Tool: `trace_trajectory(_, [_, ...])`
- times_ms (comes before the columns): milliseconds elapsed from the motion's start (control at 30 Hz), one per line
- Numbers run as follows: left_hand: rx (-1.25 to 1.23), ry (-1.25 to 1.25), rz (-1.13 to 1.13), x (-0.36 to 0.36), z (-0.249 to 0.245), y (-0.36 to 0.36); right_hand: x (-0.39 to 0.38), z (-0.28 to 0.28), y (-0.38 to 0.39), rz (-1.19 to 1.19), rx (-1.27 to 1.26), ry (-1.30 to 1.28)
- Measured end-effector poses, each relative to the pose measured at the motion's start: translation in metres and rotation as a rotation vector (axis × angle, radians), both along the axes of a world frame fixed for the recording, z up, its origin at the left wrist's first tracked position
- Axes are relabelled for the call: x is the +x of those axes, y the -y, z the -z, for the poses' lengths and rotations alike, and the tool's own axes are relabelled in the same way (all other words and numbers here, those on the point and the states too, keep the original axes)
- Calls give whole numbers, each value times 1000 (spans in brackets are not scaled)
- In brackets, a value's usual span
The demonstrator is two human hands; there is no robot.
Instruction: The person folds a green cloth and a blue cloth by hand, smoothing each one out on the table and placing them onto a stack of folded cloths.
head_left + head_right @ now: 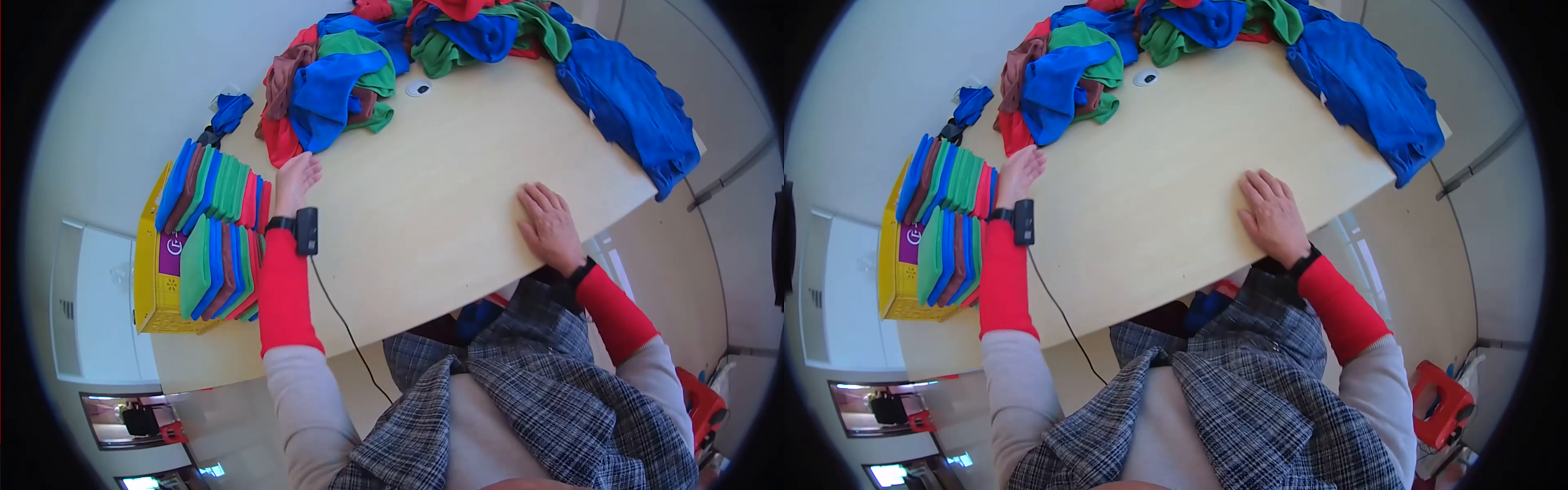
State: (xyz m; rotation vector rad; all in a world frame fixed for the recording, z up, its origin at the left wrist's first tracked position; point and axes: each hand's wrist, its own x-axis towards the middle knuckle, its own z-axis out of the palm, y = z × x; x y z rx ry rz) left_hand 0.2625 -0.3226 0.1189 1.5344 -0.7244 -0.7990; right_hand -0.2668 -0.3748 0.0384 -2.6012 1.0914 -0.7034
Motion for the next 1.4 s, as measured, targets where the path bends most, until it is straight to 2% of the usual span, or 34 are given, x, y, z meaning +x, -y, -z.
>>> trace_trajectory(233, [-97,-127,-198,66,63,124,11,-10,1,84,84,-21])
trace_trajectory(400, [-114,-210,-178,84,78,176,14,-16,4,97,123,-77])
trace_trajectory(533, [-98,-21,-206,78,69,188,15,-18,5,94,137,-91])
trace_trajectory(600, [-144,236,-81,48,45,184,16,-18,4,88,145,-91])
trace_trajectory(700, [-340,746,96,-10,15,162,13,-14,3,87,127,-71])
trace_trajectory(767, [-409,851,252,-70,-6,116,14,-13,0,85,130,-63])
trace_trajectory(833, [-369,719,445,-112,-2,63,13,-11,-2,92,101,-40])
trace_trajectory(900, [-138,684,624,-149,-6,1,9,-7,-3,112,110,-35])
trace_trajectory(933, [-122,671,640,-155,4,-25,8,-5,-3,101,83,-32])
trace_trajectory(1000, [74,914,932,-161,23,-77,7,3,0,92,28,-33])
trace_trajectory(1133, [234,974,887,-190,16,-160,4,10,-2,93,-14,-21])
trace_trajectory(1300, [191,852,778,-220,13,-210,1,18,-3,58,-50,9])
trace_trajectory(1400, [71,1223,708,-245,19,-219,4,25,-9,-30,-125,149])
